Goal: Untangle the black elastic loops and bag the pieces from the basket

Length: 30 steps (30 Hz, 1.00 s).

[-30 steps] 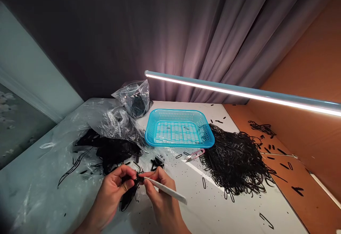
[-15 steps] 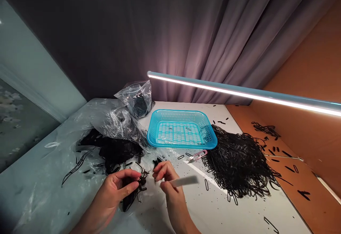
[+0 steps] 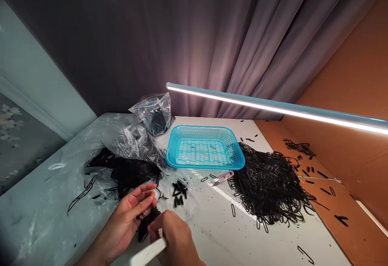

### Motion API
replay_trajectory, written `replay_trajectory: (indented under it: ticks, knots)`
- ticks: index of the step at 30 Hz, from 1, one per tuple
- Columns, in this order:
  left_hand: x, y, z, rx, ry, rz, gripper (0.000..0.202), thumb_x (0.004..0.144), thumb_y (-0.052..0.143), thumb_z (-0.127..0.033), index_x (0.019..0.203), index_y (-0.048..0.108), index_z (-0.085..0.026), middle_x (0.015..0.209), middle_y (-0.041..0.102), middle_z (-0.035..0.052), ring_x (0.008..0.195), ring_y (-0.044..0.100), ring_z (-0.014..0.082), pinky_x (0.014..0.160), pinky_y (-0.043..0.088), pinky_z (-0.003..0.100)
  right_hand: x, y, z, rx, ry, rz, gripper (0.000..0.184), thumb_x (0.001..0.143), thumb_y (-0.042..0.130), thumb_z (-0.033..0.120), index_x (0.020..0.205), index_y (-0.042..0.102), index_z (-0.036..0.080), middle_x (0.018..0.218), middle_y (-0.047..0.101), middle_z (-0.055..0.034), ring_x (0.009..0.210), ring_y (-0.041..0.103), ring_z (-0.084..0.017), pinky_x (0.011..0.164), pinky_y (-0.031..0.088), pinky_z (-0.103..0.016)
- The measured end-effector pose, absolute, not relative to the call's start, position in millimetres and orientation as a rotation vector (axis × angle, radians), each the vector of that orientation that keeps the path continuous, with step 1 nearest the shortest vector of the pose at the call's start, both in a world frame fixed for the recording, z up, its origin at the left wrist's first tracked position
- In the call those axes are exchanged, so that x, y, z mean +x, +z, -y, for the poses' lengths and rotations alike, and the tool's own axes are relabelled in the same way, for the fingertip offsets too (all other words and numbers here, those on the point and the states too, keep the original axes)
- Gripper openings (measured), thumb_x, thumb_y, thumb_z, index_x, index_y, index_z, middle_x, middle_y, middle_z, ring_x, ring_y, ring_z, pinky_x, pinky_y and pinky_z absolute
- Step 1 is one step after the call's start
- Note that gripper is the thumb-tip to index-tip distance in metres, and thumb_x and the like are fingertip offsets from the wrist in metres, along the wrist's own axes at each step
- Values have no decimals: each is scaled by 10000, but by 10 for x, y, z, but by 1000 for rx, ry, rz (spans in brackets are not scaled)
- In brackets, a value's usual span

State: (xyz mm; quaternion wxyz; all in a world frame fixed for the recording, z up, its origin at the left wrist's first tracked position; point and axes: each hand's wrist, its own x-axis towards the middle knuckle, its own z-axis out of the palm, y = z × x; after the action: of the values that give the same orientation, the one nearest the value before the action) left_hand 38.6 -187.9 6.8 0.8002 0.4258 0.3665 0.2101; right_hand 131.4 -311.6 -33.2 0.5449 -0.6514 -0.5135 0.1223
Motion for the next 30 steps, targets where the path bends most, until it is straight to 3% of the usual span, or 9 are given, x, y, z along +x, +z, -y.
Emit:
replay_trajectory:
  ticks: [2, 6, 9, 14, 19, 24, 27, 30]
  knots:
    - [368, 93, 1878, 994, 384, -777, 271, 875, 667, -366, 1108, 671, -228, 855, 626, 5, 807, 558, 138, 724, 432, 234, 1365, -302, 3107, -1563, 306, 1152, 113, 870, 552, 131, 804, 573, 221, 702, 648, 13, 561, 590, -118, 537, 451, -203]
    - [347, 119, 1895, 1129, 279, -733, 295, 905, 602, -456, 999, 688, -190, 907, 642, 33, 845, 557, 156, 744, 422, 246, 1496, -208, 3061, -1492, 356, 1111, 117, 900, 556, 125, 874, 614, 223, 813, 706, -10, 719, 670, -145, 669, 517, -216]
    - [370, 111, 1894, 1197, 271, -652, 261, 866, 666, -424, 895, 677, -165, 824, 620, 20, 774, 535, 144, 728, 413, 247, 1552, -173, 3029, -1452, 386, 1104, 121, 877, 598, 109, 851, 636, 221, 825, 722, -12, 750, 688, -149, 693, 522, -218]
    - [443, 48, 1901, 1307, 346, -637, 233, 858, 685, -357, 750, 618, -162, 724, 570, -7, 712, 491, 127, 678, 393, 232, 1542, -198, 3006, -1482, 282, 1151, 128, 804, 655, 94, 790, 609, 212, 762, 697, -7, 671, 665, -141, 608, 496, -205]
    - [477, -62, 1835, 1117, 571, -811, 227, 843, 698, -384, 833, 598, -181, 771, 599, -8, 740, 519, 128, 680, 408, 220, 1331, -188, 3149, -1442, 161, 1239, 187, 791, 594, 44, 767, 579, 228, 770, 699, -10, 618, 655, -132, 567, 493, -203]
    - [397, -46, 1760, 989, 505, -789, 216, 871, 673, -375, 852, 559, -192, 810, 622, -3, 721, 486, 107, 606, 361, 190, 1504, -227, 3219, -1682, 123, 1179, 101, 888, 584, 143, 895, 619, 238, 722, 675, -3, 512, 584, -132, 499, 453, -225]
    - [347, -6, 1796, 1018, 436, -715, 161, 892, 648, -345, 892, 548, -219, 811, 613, -19, 736, 495, 110, 646, 374, 199, 1786, -322, 3148, -1827, 224, 1187, 123, 901, 568, 179, 786, 595, 215, 668, 604, 3, 556, 562, -149, 513, 426, -234]
    - [330, 16, 1831, 1085, 399, -686, 114, 899, 632, -309, 951, 561, -236, 864, 618, -15, 827, 529, 130, 725, 393, 218, 1912, -348, 3119, -1859, 276, 1195, 146, 893, 601, 212, 748, 614, 199, 744, 593, -12, 609, 563, -147, 539, 418, -231]
